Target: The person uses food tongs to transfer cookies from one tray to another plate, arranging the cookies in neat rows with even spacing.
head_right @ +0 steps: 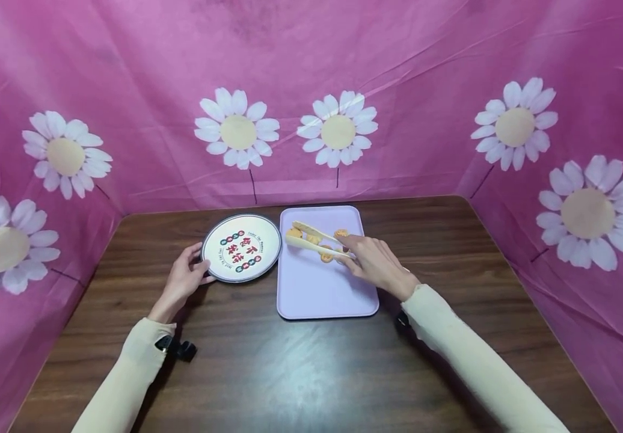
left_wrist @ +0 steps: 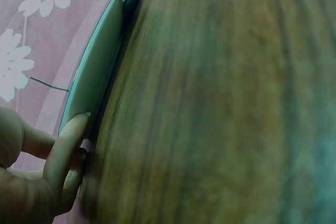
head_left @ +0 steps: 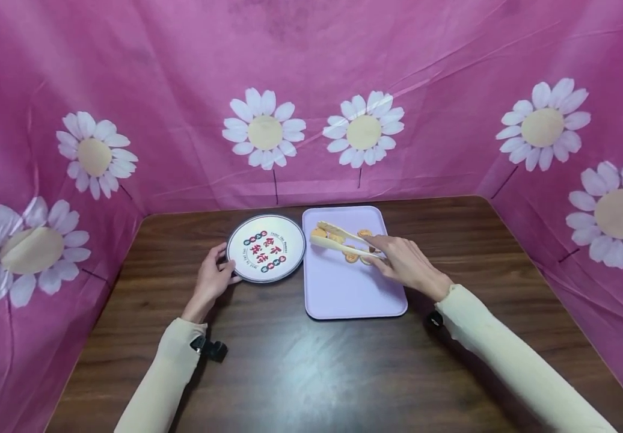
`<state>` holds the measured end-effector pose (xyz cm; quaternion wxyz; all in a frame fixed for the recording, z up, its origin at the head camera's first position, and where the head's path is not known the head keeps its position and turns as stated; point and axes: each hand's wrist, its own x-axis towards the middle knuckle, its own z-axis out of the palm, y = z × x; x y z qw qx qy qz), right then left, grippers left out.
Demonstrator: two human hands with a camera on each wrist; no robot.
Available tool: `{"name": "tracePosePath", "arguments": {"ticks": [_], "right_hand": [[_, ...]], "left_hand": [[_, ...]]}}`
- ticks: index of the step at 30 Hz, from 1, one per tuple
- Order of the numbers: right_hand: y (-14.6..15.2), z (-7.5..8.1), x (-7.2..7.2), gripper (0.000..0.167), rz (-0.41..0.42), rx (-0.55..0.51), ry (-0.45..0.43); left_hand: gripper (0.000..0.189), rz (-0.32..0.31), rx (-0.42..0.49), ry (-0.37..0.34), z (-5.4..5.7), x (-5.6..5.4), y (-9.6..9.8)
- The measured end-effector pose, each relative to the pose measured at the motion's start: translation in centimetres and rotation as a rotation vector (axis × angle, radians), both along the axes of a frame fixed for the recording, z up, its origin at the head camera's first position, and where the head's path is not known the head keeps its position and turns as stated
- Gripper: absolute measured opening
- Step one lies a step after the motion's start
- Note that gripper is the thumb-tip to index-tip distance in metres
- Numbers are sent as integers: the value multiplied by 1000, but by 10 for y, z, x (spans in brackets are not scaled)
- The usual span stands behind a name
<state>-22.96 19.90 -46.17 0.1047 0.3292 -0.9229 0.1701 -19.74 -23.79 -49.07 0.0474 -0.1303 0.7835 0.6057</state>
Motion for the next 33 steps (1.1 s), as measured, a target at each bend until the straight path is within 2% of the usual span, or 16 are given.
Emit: {"name": "tracePosePath", "arguments": {"ticks": [5, 12, 19, 24, 33], "right_hand": [[-22, 0, -16, 47, 24, 12, -19], [-59, 4, -35, 44, 104, 35, 15], [-96, 3, -47, 44, 143, 60, -8], [-121, -3, -51, 42, 182, 75, -17], [-146, -14, -60, 39, 190, 120, 3]], "left_hand": [[60, 6, -13, -1, 0, -2, -1], [61, 11, -2, -7, 0, -1, 0], [61, 9, 0, -23, 1, -3, -1], [61, 24, 7, 6, 2, -4, -2], [60, 33, 42, 27, -3, -2, 1]]}}
